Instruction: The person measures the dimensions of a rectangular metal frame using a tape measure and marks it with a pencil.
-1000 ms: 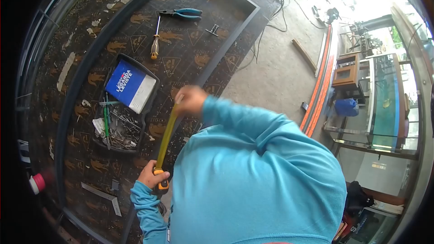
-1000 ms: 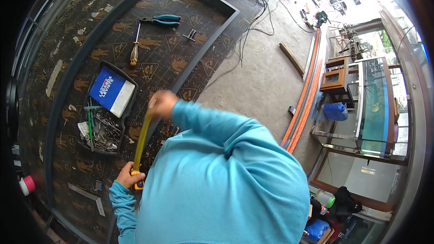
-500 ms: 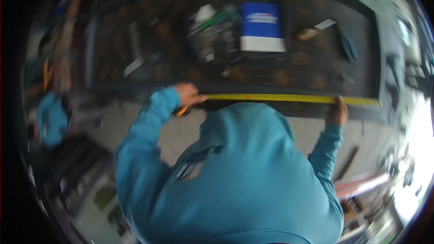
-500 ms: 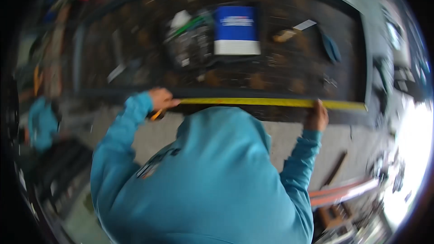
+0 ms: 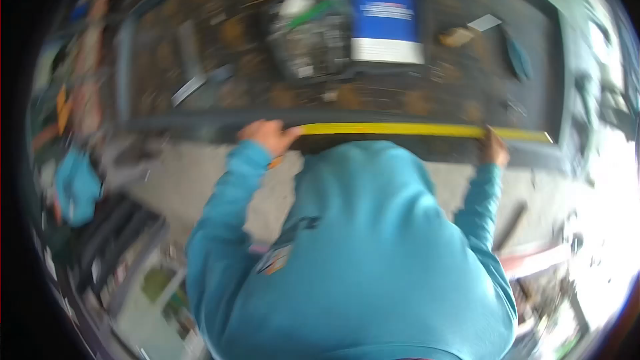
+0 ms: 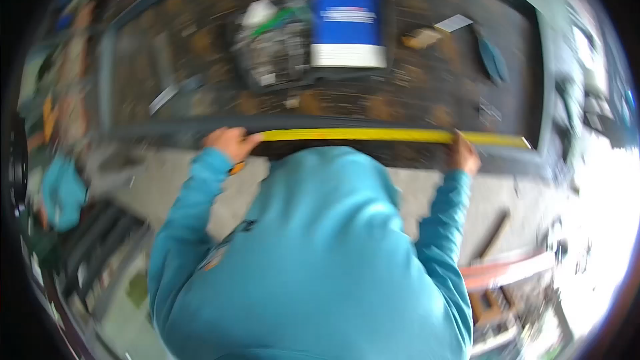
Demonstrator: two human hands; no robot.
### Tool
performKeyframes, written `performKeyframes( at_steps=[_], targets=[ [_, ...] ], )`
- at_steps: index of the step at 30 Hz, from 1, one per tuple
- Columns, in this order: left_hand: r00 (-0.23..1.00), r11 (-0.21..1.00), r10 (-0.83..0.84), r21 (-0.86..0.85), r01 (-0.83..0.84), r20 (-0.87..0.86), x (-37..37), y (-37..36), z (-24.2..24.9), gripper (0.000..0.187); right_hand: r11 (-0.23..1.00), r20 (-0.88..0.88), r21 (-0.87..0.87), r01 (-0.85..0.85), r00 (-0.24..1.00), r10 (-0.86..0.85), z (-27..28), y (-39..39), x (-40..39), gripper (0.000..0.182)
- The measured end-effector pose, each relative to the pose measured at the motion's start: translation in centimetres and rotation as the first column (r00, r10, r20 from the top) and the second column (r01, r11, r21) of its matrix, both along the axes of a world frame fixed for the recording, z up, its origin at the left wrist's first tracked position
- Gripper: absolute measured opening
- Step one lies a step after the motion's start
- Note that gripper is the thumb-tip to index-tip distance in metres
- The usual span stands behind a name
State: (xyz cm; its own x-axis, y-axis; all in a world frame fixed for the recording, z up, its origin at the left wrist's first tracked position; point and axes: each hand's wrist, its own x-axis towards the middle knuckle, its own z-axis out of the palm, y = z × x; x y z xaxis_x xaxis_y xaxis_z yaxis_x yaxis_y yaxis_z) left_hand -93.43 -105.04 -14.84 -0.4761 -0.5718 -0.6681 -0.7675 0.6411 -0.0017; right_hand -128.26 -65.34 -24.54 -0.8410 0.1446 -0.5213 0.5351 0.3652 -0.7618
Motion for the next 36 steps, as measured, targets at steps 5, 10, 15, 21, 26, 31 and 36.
performKeyframes(
  at_steps=[5, 10, 15, 21, 26, 31, 36],
  targets=[
    [0.98, 0.981, -0.185, -0.043, 0.189, 0.07, -1.8, -2.2, -1.0, 0.075, 0.788, -0.042, 0.604, -0.119, 0.983, 0.18, 1.9, -1.0, -0.7, 0.042],
    [0.967, 0.973, -0.23, 0.037, 0.227, 0.108, -6.6, -0.4, 0.7, 0.076, 0.854, -0.109, 0.512, 0.092, 0.993, -0.041, 1.1, 0.6, -2.3, 0.04],
    [0.958, 0.955, -0.276, 0.131, 0.265, 0.075, -9.9, 0.7, 0.0, 0.077, 0.838, -0.181, 0.526, 0.146, 0.982, -0.058, -1.9, 4.1, -6.0, 0.042],
    [0.973, 0.969, -0.22, 0.131, 0.211, 0.066, -10.9, 3.0, -0.3, 0.079, 0.886, -0.157, 0.443, 0.135, 0.985, -0.072, -5.7, 9.8, -10.2, 0.046],
    [0.983, 0.982, -0.169, 0.102, 0.16, 0.077, -10.8, 3.4, -0.5, 0.076, 0.909, -0.119, 0.39, 0.143, 0.987, -0.105, -2.3, 6.3, -8.4, 0.04],
    [0.956, 0.972, -0.203, 0.161, 0.17, 0.212, -11.8, 3.4, -0.1, 0.07, 0.884, -0.09, 0.435, 0.172, 0.985, -0.147, -0.2, 4.4, -7.6, 0.04],
    [0.939, 0.961, -0.25, 0.181, 0.21, 0.236, -11.5, 4.2, -0.5, 0.069, 0.912, -0.091, 0.362, 0.192, 0.981, -0.17, -1.1, 5.2, -7.6, 0.039]
  ],
)
